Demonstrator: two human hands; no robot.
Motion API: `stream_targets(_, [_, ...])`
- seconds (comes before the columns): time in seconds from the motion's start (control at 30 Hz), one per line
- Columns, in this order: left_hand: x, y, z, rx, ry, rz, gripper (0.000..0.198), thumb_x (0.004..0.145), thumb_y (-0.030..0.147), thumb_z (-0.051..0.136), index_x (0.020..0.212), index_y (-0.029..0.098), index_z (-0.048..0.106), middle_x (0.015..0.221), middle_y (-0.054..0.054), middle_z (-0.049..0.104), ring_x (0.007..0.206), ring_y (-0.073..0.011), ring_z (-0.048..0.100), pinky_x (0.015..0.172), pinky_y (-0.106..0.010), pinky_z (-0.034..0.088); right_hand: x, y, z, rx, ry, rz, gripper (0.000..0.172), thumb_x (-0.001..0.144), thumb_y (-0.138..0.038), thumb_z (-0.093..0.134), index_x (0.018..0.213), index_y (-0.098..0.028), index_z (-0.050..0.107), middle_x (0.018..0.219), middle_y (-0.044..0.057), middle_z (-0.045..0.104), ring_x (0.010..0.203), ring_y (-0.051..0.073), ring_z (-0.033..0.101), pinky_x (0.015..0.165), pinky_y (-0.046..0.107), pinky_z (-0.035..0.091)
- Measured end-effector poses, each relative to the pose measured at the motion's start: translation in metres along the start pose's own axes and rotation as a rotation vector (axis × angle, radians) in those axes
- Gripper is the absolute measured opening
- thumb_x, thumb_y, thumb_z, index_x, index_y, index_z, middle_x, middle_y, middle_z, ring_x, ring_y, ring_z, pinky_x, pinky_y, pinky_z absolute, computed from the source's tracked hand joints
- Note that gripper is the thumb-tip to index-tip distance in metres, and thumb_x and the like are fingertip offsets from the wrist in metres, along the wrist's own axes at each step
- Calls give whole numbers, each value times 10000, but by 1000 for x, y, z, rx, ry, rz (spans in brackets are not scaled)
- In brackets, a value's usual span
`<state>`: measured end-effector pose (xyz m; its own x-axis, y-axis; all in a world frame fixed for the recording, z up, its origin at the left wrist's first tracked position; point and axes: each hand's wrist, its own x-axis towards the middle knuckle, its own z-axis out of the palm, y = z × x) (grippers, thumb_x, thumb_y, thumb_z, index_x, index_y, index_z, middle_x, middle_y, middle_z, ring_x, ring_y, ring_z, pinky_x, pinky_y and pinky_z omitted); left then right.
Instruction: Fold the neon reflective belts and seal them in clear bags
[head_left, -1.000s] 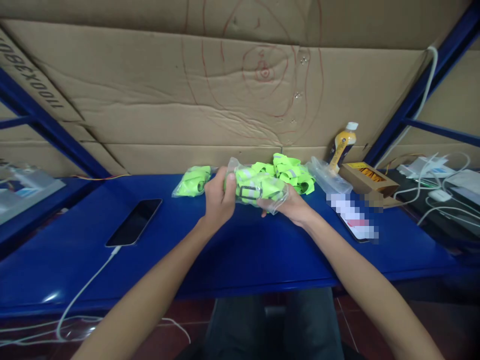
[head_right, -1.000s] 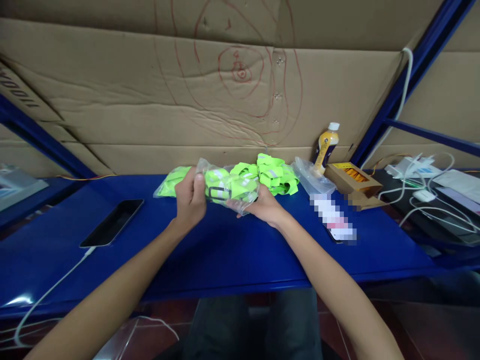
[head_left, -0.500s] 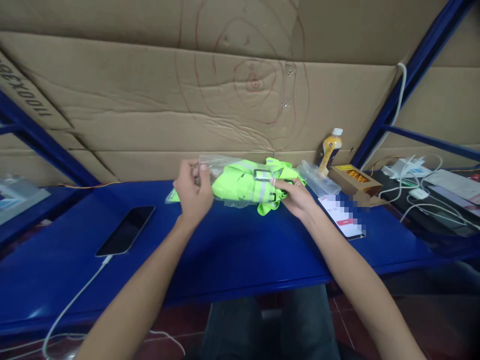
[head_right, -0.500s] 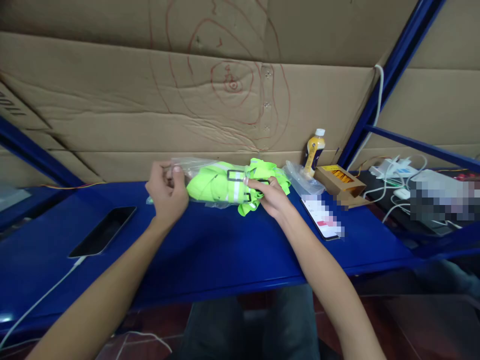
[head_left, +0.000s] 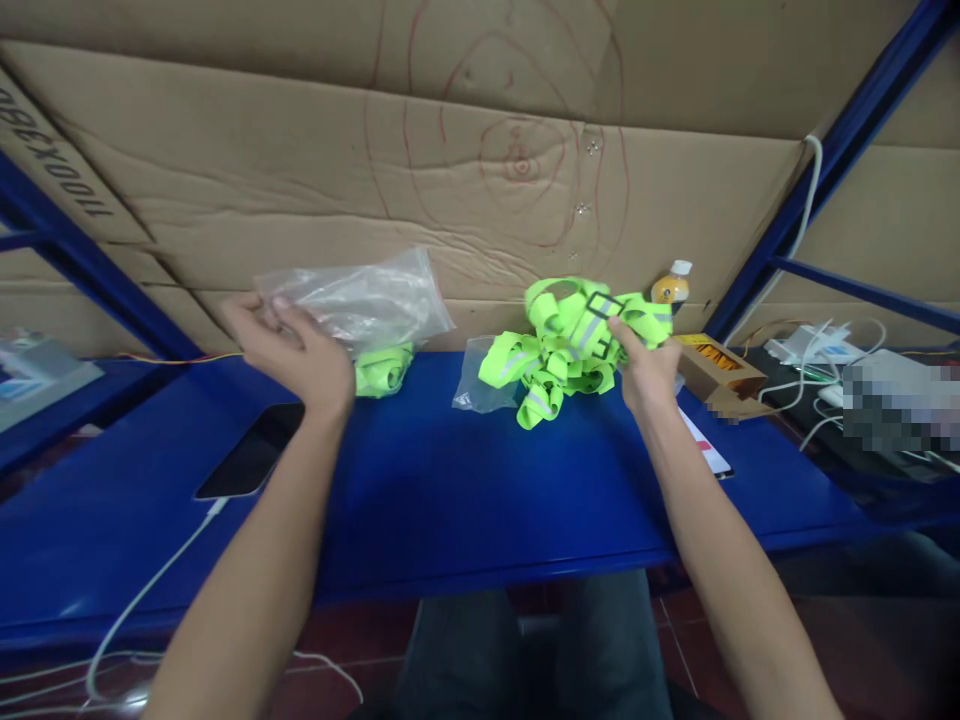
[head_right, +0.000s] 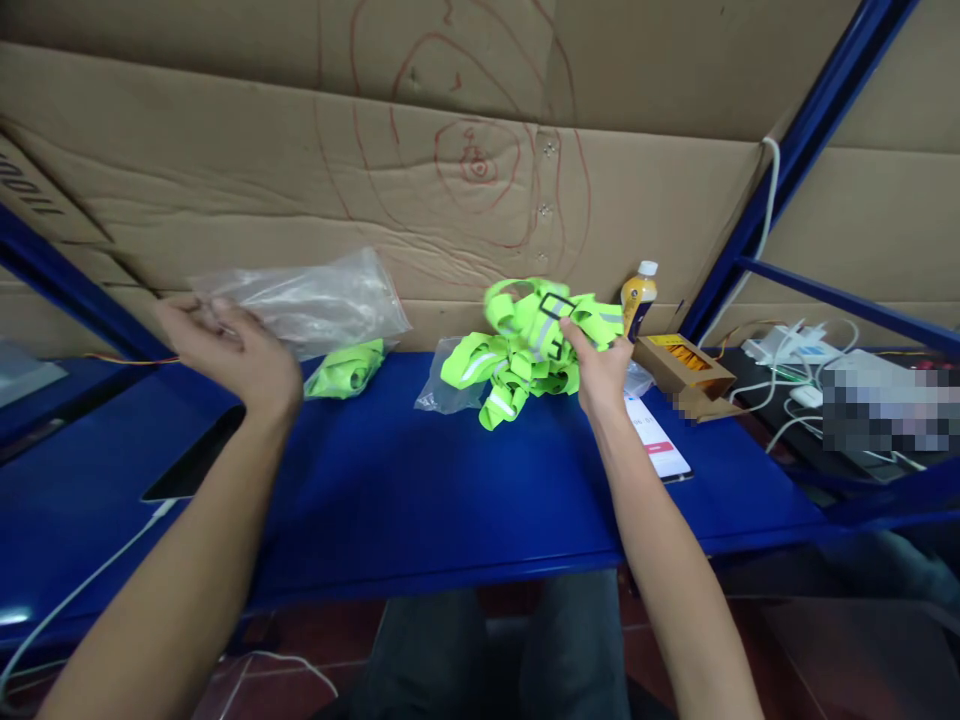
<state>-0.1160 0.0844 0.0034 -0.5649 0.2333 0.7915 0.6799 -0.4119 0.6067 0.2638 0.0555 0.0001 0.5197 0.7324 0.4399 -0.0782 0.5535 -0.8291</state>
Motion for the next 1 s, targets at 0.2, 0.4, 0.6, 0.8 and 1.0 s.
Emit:
stream_targets(0.2, [-27, 17, 5, 302, -355, 373, 400, 1088, 292, 447, 1411, 117, 604, 1274, -198, 679, 1227, -404, 629, 1020, -562, 478, -3, 31, -9, -821, -153, -627, 427, 942, -319, 691, 1345, -194, 755, 1435, 186, 734, 1376, 403, 665, 1202, 604, 505])
stream_targets(0.4, [-69, 33, 19, 661, -1156, 517, 497, 1001, 282, 530, 1451, 95, 630, 1333, -273, 633, 1303, -463, 548, 1061, -548, 467, -9, 61, 2, -1155, -805, -529, 567, 842, -367, 827, 1301, -44, 746, 1703, 290, 449, 1629, 473, 368, 1310, 628, 380])
stream_targets(0.6, [-58, 20, 8, 562, -1458, 417, 734, 995, 482, 624, 1656, 214, 450, 1424, -232, 612, 1302, -452, 589, 1073, -551, 488, -10, 46, 1, -1101, -800, -481, 813, 842, -597, 839, 1436, -64, 680, 1774, 265, 332, 1669, 490, 272, 1354, 668, 269])
stream_targets(0.8, [-35, 25, 4, 516, -1061, 315, 662, 1084, 571, 439, 1584, 144, 521, 1340, -249, 673, 1294, -448, 603, 1120, -561, 465, -15, 19, 4, -906, -630, -494, 639, 1093, -613, 495, 696, -184, 751, 1609, 156, 613, 1599, 405, 439, 1342, 639, 312])
stream_targets(1.0, [-27, -7, 5, 847, -953, -115, 822, 997, 681, 484, 1524, 55, 560, 1463, -397, 558, 1362, -609, 518, 1050, -718, 450, -17, 13, 1, -832, -415, -616, 583, 1079, -522, 562, 591, -237, 703, 1371, 147, 767, 1411, 404, 570, 1201, 668, 460])
